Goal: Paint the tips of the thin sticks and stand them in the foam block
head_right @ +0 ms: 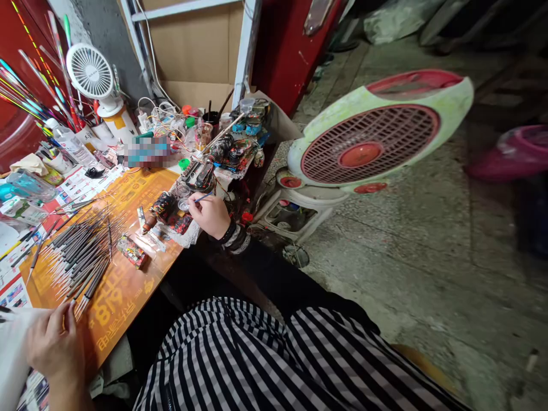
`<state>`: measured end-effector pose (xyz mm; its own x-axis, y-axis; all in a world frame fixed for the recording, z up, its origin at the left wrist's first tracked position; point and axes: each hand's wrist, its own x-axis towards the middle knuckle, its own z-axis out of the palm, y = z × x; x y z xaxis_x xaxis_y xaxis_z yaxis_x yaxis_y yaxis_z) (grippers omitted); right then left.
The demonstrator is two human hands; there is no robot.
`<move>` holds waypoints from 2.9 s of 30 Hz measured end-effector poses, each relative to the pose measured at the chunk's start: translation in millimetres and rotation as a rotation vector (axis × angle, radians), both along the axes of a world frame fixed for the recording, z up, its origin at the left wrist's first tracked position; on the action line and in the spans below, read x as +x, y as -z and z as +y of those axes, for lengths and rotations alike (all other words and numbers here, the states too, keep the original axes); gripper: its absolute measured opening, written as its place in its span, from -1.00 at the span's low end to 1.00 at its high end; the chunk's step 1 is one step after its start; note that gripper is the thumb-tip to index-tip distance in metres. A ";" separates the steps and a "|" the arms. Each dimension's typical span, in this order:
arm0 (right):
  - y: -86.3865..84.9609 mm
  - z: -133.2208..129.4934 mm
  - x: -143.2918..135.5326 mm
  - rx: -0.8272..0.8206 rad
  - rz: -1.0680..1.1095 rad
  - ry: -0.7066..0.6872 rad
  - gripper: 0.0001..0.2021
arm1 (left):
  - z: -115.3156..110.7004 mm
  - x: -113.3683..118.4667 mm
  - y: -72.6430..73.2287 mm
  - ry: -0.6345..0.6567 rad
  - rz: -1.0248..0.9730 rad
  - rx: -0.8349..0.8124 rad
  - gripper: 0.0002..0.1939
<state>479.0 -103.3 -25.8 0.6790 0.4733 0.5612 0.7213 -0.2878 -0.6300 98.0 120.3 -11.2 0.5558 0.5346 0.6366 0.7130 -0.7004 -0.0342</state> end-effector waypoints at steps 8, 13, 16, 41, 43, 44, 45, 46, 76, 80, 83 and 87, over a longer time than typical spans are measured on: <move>-2.9 -1.7 -0.2 0.020 0.039 -0.024 -0.78 | -3.4 -14.3 -8.7 -0.054 -0.037 -0.018 -0.78; -7.1 -8.7 -2.1 0.090 0.148 -0.056 -0.76 | -14.2 -31.7 -8.1 -0.069 -0.053 -0.024 -0.72; -10.9 -14.7 -3.3 0.135 0.192 -0.048 -0.73 | -20.1 -33.8 -4.2 -0.037 -0.144 -0.048 -0.74; -9.7 -37.4 -53.8 0.426 0.384 -0.102 -0.71 | -33.0 0.2 2.7 0.178 -0.149 -0.219 -0.80; -0.5 -25.4 -78.7 0.373 0.343 -0.219 -0.75 | -33.3 -0.6 4.2 0.184 -0.136 -0.220 -0.81; 4.8 -17.7 -90.3 0.344 0.290 -0.298 -0.77 | -33.4 -0.9 4.6 0.195 -0.130 -0.216 -0.81; 10.3 -9.3 -100.6 0.325 0.223 -0.380 -0.78 | -33.5 -1.1 4.8 0.208 -0.126 -0.208 -0.82; 15.6 -0.4 -109.1 0.334 0.152 -0.440 -0.77 | -33.5 -1.3 4.9 0.218 -0.122 -0.201 -0.82; 46.1 43.7 -113.5 0.351 -0.236 -0.484 -0.45 | -31.7 0.6 11.8 0.224 -0.086 -0.246 -0.82; 57.8 31.8 -100.8 0.408 -0.353 -0.479 -0.50 | -30.4 1.7 13.3 0.299 -0.124 -0.161 -0.83; 67.1 31.1 -98.2 0.396 -0.409 -0.451 -0.50 | -29.6 3.0 13.7 0.332 -0.145 -0.123 -0.81; 71.2 33.9 -100.5 0.364 -0.437 -0.412 -0.53 | -30.6 4.2 12.5 0.334 -0.141 -0.119 -0.79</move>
